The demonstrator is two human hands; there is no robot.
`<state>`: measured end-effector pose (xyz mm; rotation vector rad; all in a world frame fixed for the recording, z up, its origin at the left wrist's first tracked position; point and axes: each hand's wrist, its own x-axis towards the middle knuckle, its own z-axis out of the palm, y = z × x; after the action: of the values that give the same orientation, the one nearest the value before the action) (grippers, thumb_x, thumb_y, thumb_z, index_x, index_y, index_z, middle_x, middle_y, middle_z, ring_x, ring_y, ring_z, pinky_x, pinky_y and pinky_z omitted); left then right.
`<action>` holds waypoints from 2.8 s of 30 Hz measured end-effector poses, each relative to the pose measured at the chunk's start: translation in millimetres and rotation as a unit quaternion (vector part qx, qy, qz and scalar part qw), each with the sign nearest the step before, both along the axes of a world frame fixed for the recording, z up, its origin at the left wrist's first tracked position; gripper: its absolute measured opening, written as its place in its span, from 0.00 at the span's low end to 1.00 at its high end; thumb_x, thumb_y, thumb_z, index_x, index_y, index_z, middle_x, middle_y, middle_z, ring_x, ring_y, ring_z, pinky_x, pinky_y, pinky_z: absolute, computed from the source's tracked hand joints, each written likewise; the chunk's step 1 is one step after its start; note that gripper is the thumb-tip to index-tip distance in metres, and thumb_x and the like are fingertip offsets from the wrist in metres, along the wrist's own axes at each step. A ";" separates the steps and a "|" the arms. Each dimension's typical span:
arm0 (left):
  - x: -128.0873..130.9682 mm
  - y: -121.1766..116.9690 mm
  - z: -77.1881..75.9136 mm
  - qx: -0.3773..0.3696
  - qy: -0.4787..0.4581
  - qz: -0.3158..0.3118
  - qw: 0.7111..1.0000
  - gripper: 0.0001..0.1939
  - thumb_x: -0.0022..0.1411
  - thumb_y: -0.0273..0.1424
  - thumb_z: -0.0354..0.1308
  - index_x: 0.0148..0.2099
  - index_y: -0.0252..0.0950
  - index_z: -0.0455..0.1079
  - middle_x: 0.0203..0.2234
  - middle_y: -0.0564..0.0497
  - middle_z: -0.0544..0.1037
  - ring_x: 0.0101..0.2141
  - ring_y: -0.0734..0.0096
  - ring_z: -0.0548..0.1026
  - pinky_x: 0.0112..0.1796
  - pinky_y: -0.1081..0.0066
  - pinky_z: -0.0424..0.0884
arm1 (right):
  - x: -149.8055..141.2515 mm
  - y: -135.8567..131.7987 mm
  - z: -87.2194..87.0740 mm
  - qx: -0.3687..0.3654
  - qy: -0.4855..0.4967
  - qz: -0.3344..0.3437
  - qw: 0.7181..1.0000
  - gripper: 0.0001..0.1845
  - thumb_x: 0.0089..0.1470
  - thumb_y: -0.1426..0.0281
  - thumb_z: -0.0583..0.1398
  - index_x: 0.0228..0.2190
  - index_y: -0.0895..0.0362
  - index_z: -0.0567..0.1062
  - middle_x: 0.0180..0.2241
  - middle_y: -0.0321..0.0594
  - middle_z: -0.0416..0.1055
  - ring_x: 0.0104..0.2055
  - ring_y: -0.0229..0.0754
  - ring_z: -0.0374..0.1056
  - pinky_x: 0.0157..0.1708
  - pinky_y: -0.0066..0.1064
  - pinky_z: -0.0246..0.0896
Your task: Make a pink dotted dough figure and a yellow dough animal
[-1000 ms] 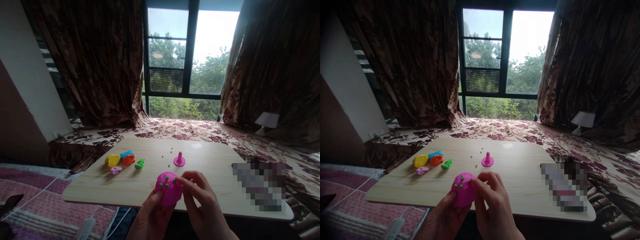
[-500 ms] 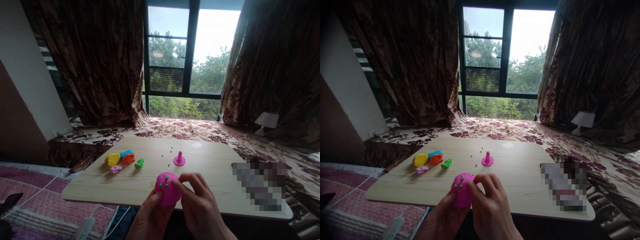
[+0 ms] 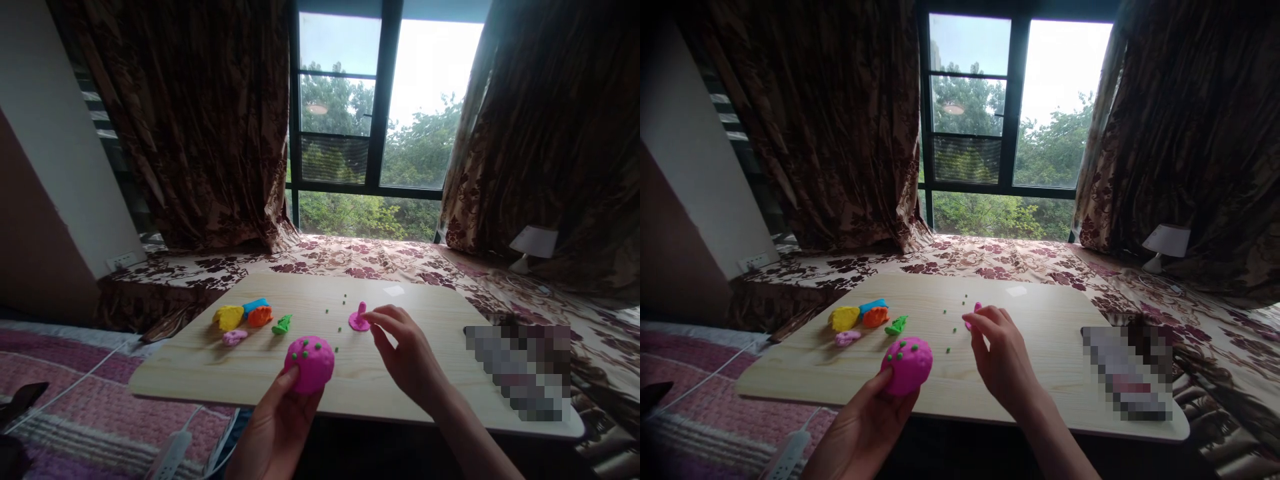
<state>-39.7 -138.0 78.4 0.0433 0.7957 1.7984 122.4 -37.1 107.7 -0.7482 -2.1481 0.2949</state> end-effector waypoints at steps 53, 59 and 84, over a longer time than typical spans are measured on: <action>17.4 -2.3 -18.5 0.031 0.048 -0.033 0.998 0.12 0.55 0.20 0.58 0.43 0.28 0.72 0.41 0.37 0.78 0.43 0.58 0.75 0.44 0.66 0.72 | -24.4 -49.8 -31.5 0.130 -0.011 0.038 0.991 0.29 0.50 0.82 0.52 0.52 0.50 0.67 0.40 0.44 0.67 0.40 0.46 0.61 0.37 0.40 0.58; 19.9 -0.9 -4.9 0.022 0.042 -0.019 0.999 0.14 0.54 0.17 0.56 0.44 0.28 0.71 0.40 0.38 0.78 0.42 0.59 0.76 0.43 0.68 0.74 | -16.6 -44.4 -34.1 0.054 0.048 0.041 0.997 0.26 0.51 0.81 0.51 0.49 0.50 0.68 0.41 0.44 0.66 0.42 0.46 0.62 0.39 0.40 0.60; -20.0 -3.6 -1.5 -0.007 -0.008 0.012 1.000 0.20 0.54 0.15 0.53 0.51 0.28 0.66 0.39 0.38 0.79 0.41 0.59 0.77 0.38 0.68 0.76 | -73.3 49.6 -62.4 -0.062 -0.132 -0.133 0.980 0.11 0.55 0.73 0.55 0.24 0.58 0.74 0.28 0.42 0.71 0.30 0.42 0.66 0.30 0.30 0.57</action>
<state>-59.7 -141.6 76.9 0.0103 0.8008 1.8131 49.1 12.5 45.3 -1.1914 -2.2552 0.1981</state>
